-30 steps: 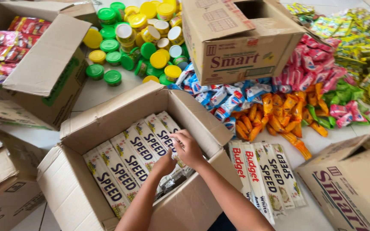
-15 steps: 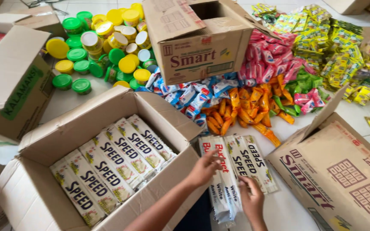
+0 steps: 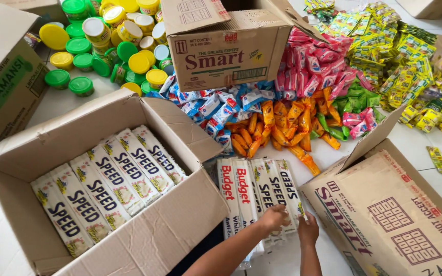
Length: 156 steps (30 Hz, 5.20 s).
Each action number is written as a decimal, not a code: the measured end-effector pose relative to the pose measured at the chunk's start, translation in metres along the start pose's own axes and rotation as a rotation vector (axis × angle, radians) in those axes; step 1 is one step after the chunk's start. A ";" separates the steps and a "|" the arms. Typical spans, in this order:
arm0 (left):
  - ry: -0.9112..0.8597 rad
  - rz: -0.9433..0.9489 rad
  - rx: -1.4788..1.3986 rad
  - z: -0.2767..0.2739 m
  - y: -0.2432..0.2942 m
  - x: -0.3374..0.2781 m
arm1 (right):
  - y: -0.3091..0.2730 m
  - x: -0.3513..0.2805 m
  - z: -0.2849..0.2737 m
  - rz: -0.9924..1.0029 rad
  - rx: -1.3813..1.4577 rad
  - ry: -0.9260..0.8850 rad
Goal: Packing individual detergent bars into cardboard shipping boxes on the floor.
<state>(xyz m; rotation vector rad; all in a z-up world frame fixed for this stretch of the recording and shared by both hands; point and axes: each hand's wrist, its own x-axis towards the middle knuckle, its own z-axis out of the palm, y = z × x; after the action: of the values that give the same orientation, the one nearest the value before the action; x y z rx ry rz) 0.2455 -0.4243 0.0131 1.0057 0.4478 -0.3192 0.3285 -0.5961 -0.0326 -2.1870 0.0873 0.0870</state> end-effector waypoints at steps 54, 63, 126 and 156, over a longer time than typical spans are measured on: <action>0.524 0.635 -0.071 -0.057 0.087 -0.147 | -0.247 -0.075 0.045 -0.178 0.537 -0.805; 0.540 0.621 -0.204 -0.173 0.114 -0.205 | -0.356 -0.143 0.135 -0.381 0.266 -0.983; 0.514 0.266 0.233 -0.401 0.071 -0.140 | -0.334 -0.130 0.390 -0.529 -0.647 -1.126; 0.106 0.367 -0.187 -0.121 0.105 -0.174 | -0.177 -0.181 0.050 -0.241 0.546 -0.312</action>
<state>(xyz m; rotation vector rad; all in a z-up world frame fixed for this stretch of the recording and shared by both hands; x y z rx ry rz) 0.1170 -0.2580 0.1221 0.9036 0.3715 0.1042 0.1633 -0.4478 0.0994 -1.6028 -0.2966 0.2376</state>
